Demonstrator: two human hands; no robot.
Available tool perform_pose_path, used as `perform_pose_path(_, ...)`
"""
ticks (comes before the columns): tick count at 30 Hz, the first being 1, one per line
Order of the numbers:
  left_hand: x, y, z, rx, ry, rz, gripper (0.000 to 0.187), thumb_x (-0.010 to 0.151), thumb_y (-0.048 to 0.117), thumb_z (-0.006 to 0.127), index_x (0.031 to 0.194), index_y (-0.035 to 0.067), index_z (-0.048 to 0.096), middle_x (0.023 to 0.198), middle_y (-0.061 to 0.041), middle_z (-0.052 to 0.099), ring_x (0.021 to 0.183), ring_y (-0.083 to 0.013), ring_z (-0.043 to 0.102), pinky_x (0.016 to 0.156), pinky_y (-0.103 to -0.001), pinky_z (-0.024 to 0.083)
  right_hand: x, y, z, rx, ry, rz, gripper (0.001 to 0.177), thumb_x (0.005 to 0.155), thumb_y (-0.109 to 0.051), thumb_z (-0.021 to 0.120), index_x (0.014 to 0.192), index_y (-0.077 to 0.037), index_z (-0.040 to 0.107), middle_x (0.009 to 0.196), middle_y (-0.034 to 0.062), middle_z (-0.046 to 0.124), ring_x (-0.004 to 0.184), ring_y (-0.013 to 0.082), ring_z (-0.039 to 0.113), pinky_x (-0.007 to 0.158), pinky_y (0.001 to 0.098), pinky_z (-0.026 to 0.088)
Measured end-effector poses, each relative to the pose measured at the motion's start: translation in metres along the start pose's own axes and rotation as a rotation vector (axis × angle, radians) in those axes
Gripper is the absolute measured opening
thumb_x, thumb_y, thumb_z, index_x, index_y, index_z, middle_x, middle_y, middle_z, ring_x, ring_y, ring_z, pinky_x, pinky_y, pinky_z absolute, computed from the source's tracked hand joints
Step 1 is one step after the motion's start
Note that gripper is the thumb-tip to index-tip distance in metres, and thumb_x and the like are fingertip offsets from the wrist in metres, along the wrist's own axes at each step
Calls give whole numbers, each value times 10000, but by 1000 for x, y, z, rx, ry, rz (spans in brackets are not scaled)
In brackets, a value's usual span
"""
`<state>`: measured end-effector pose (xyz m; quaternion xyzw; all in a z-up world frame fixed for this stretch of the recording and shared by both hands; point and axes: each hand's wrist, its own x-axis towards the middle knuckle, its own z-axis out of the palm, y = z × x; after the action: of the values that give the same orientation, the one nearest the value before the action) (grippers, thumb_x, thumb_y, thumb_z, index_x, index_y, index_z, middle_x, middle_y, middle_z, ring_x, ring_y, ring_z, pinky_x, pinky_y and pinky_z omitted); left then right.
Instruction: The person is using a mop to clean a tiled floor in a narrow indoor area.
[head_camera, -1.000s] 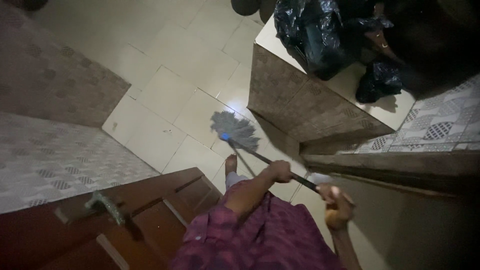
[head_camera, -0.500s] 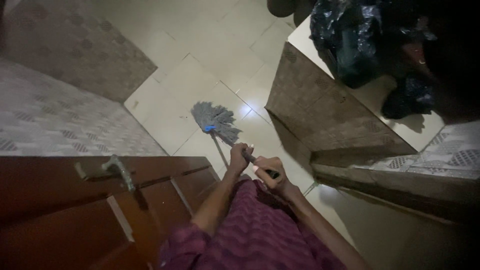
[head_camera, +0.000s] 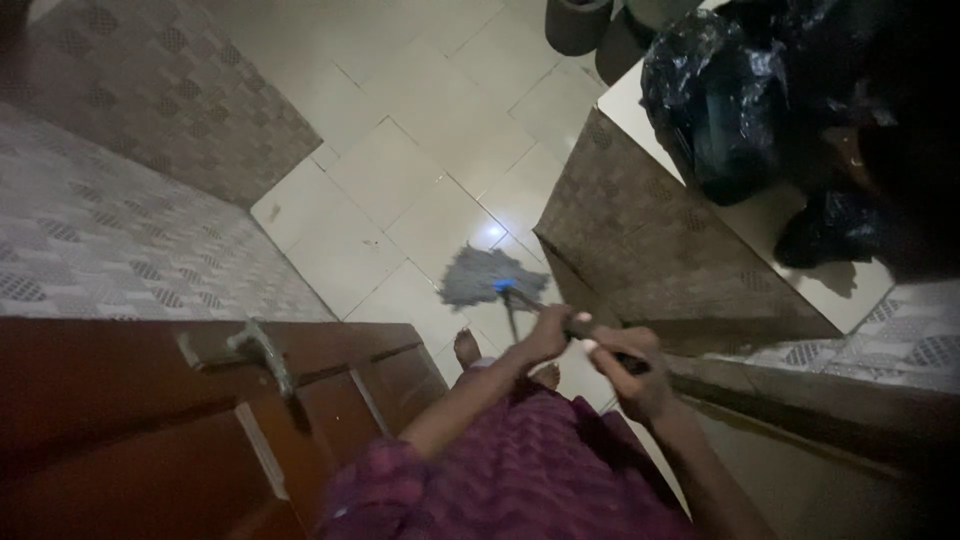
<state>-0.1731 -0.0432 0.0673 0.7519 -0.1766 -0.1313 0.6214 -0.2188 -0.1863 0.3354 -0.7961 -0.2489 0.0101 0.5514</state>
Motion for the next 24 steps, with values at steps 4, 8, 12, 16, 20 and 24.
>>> perform_pose_path(4, 31, -5, 35, 90, -196, -62, 253, 965, 151, 638, 872, -84, 649, 731, -253, 598, 652, -286, 551, 625, -486, 476, 3, -23, -16, -105, 101, 336, 342, 954, -88, 633, 669, 30, 486, 574, 101, 489, 495, 181, 431, 497, 350, 357)
perform_pose_path(8, 46, 12, 53, 239, -405, 47, 338, 894, 265, 733, 880, -68, 680, 765, -232, 625, 673, -311, 589, 650, -492, 480, -16, -17, -10, -74, 399, 227, 190, 972, -80, 558, 883, 57, 654, 795, 92, 666, 694, 170, 628, 650, 345, 525)
perform_pose_path(12, 42, -53, 81, 211, -520, 128, 459, 782, 339, 811, 916, -74, 660, 807, -202, 647, 727, -324, 639, 643, -483, 502, -69, 21, 17, 320, 745, 212, 364, 1092, -61, 539, 732, -40, 491, 671, 70, 534, 701, 219, 547, 777, 417, 532)
perform_pose_path(16, 32, -64, 63, 287, -492, 339, 585, 661, 313, 868, 1010, -92, 629, 835, -228, 620, 772, -368, 608, 623, -505, 498, -63, 19, 45, 353, 862, 206, 353, 1060, -64, 528, 719, -54, 438, 667, 58, 446, 622, 222, 462, 644, 391, 435)
perform_pose_path(20, 35, -22, 19, 359, -782, 71, 346, 787, 229, 746, 921, -74, 646, 772, -204, 623, 715, -344, 581, 644, -526, 473, -45, 8, 60, 376, 909, 339, 398, 1073, -129, 474, 697, -95, 349, 648, 27, 337, 625, 187, 339, 684, 403, 381)
perform_pose_path(24, 41, -28, -23, 530, -882, -14, 307, 855, 196, 688, 757, -92, 644, 690, -214, 573, 649, -345, 539, 658, -534, 441, -47, 48, 83, 396, 917, 320, 399, 1065, -141, 474, 696, -105, 328, 635, 22, 306, 602, 180, 297, 638, 400, 320)
